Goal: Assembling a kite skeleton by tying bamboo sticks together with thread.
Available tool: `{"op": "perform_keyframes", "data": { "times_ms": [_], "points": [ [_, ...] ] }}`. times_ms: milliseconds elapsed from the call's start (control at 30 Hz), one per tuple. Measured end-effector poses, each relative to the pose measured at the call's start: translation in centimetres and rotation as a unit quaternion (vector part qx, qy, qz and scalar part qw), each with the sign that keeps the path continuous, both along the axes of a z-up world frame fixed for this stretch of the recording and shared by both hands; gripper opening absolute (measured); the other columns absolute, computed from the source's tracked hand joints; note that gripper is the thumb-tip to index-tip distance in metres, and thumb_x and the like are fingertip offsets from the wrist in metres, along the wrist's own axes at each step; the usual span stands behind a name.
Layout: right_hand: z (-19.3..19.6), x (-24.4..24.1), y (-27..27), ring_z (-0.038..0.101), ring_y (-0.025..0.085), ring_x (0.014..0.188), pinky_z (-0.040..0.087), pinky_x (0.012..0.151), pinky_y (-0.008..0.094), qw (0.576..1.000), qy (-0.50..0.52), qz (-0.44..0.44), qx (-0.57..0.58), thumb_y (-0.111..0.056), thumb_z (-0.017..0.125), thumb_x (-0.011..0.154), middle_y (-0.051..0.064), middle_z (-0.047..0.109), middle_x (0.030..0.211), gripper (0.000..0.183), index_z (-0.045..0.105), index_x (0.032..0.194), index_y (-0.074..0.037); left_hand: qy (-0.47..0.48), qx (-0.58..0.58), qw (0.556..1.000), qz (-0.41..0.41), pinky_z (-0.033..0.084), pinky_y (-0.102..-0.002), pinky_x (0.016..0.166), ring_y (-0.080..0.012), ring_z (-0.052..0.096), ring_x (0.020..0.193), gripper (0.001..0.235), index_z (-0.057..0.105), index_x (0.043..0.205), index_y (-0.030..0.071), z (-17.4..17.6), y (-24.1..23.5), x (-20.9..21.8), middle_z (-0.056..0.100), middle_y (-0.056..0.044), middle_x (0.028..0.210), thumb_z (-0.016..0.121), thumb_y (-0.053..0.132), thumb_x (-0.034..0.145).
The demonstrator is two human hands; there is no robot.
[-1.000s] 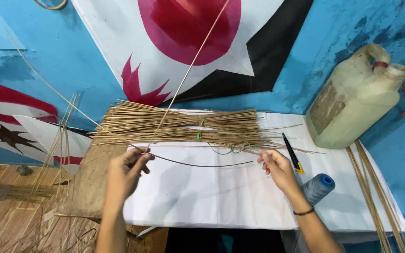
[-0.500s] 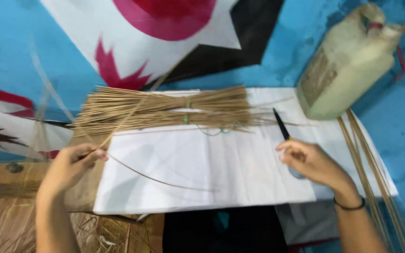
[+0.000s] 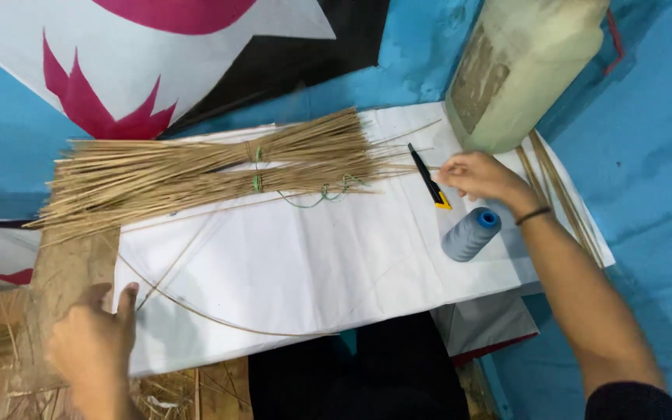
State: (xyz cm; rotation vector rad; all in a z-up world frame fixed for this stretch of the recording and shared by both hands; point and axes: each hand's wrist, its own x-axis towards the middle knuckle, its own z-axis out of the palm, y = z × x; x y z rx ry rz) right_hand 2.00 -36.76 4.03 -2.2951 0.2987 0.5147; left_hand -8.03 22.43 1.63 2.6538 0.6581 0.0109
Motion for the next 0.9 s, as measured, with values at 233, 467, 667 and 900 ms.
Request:
{"op": "perform_keyframes", "data": {
  "times_ms": [233,467,667,900],
  "points": [
    [-4.9,2.2,-0.8,0.068,0.021,0.08,0.049,0.072,0.037,0.962,-0.143,0.118,-0.199,-0.038,0.074,0.08,0.007,0.075,0.082,0.031,0.073,0.085,-0.007,-0.132,-0.082,0.936,-0.315,0.056,-0.041,0.079,-0.0251,0.073,0.099,0.04,0.073,0.111,0.017,-2.4,-13.5,-2.7,0.077,-0.003,0.11,0.076,0.046,0.083],
    [-1.9,-2.5,-4.8,0.064,0.015,0.06,0.046,0.054,0.03,0.975,-0.216,-0.02,-0.042,-0.015,0.069,0.088,0.01,0.071,0.066,0.013,0.075,0.091,-0.004,-0.007,0.005,0.954,-0.3,0.056,-0.054,0.071,-0.0306,0.069,0.099,0.053,0.072,0.105,0.013,-0.7,-19.2,2.6,0.075,-0.009,0.101,0.054,0.061,0.094],
    [7.5,-9.5,0.6,0.031,0.018,0.053,0.025,0.052,0.037,0.974,-0.153,-0.169,-0.02,-0.022,0.046,0.103,0.003,0.033,0.061,0.036,0.069,0.126,-0.009,-0.014,0.126,0.971,-0.204,0.049,-0.058,0.09,-0.0433,0.051,0.123,0.072,0.062,0.128,0.012,-3.6,-10.7,11.8,0.064,-0.019,0.127,0.053,0.071,0.089],
    [3.4,-9.1,-2.0,0.047,0.022,0.061,0.038,0.058,0.04,0.973,-0.177,-0.147,0.009,-0.02,0.05,0.106,0.008,0.048,0.066,0.034,0.067,0.131,-0.004,0.001,0.076,0.978,-0.195,0.05,-0.055,0.07,-0.048,0.065,0.088,0.029,0.067,0.119,0.026,-3.6,-9.3,9.8,0.072,-0.019,0.091,0.043,0.036,0.106]
  ]
}}
